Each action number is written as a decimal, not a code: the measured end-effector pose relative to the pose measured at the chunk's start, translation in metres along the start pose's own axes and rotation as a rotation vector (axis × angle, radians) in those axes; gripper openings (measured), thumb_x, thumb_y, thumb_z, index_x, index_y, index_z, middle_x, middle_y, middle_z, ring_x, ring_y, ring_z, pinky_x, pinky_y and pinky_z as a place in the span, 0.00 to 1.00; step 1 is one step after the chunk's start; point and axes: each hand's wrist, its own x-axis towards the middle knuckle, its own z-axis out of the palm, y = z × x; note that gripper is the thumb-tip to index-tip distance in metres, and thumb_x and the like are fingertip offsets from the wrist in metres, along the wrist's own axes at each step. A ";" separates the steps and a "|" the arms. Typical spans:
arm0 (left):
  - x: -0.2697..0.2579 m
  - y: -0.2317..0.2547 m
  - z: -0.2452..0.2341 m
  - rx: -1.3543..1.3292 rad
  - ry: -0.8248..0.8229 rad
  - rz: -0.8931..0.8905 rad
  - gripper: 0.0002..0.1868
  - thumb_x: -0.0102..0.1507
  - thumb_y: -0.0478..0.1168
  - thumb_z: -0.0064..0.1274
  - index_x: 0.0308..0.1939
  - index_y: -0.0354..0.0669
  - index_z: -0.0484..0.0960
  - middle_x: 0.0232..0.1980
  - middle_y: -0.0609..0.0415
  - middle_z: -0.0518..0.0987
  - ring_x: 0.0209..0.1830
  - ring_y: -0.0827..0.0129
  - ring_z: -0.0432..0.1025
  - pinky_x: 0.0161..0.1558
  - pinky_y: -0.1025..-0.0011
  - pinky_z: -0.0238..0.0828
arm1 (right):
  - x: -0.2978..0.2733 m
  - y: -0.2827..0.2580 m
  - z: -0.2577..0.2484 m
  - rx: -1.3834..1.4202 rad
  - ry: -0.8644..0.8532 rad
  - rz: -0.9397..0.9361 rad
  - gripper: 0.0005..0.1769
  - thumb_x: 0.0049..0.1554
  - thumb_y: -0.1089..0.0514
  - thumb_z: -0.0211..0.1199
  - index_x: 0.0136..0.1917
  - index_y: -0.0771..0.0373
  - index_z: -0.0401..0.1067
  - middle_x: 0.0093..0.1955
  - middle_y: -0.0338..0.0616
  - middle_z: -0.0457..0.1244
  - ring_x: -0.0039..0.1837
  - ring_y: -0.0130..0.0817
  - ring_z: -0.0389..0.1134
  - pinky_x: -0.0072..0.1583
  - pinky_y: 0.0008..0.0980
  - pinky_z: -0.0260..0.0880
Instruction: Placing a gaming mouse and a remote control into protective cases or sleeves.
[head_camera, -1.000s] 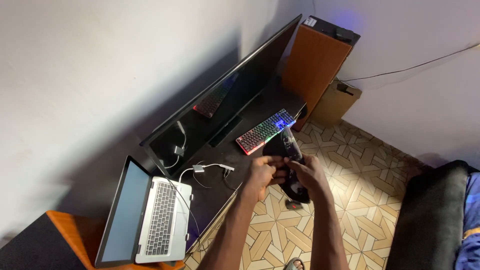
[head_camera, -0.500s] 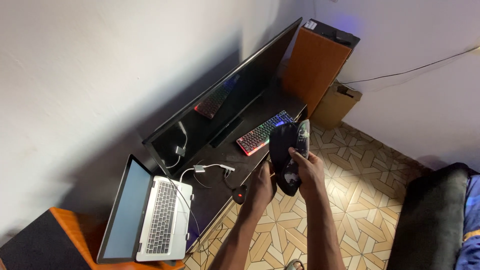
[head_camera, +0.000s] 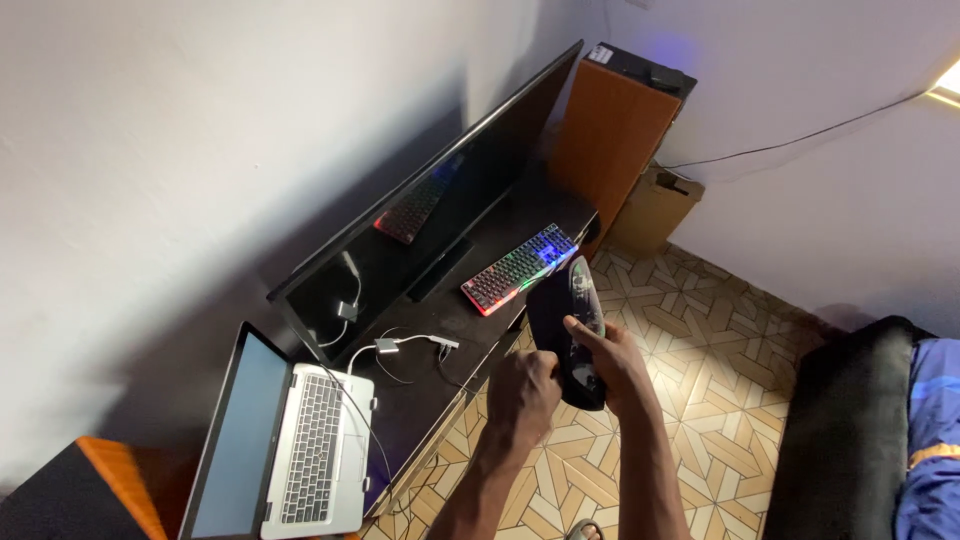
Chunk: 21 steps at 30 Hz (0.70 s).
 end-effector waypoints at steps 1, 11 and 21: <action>0.000 0.003 0.001 -0.002 -0.004 0.001 0.04 0.55 0.29 0.55 0.26 0.41 0.82 0.26 0.42 0.81 0.25 0.55 0.79 0.27 0.60 0.74 | 0.003 0.006 -0.002 0.001 0.004 0.002 0.29 0.53 0.45 0.70 0.54 0.75 0.74 0.40 0.51 0.69 0.34 0.33 0.70 0.36 0.33 0.73; 0.015 0.027 -0.018 -0.164 0.014 -0.041 0.07 0.55 0.31 0.57 0.22 0.36 0.79 0.25 0.40 0.79 0.23 0.50 0.76 0.26 0.58 0.71 | 0.003 0.015 0.005 0.451 -0.076 0.073 0.20 0.58 0.47 0.64 0.50 0.69 0.72 0.37 0.43 0.67 0.34 0.28 0.68 0.35 0.29 0.70; 0.047 0.012 -0.035 -1.074 -0.193 -0.618 0.07 0.59 0.34 0.53 0.36 0.39 0.87 0.32 0.52 0.87 0.26 0.71 0.82 0.32 0.73 0.82 | -0.008 -0.006 0.019 0.318 -0.011 0.039 0.16 0.61 0.49 0.63 0.47 0.66 0.71 0.35 0.42 0.67 0.33 0.29 0.68 0.33 0.29 0.70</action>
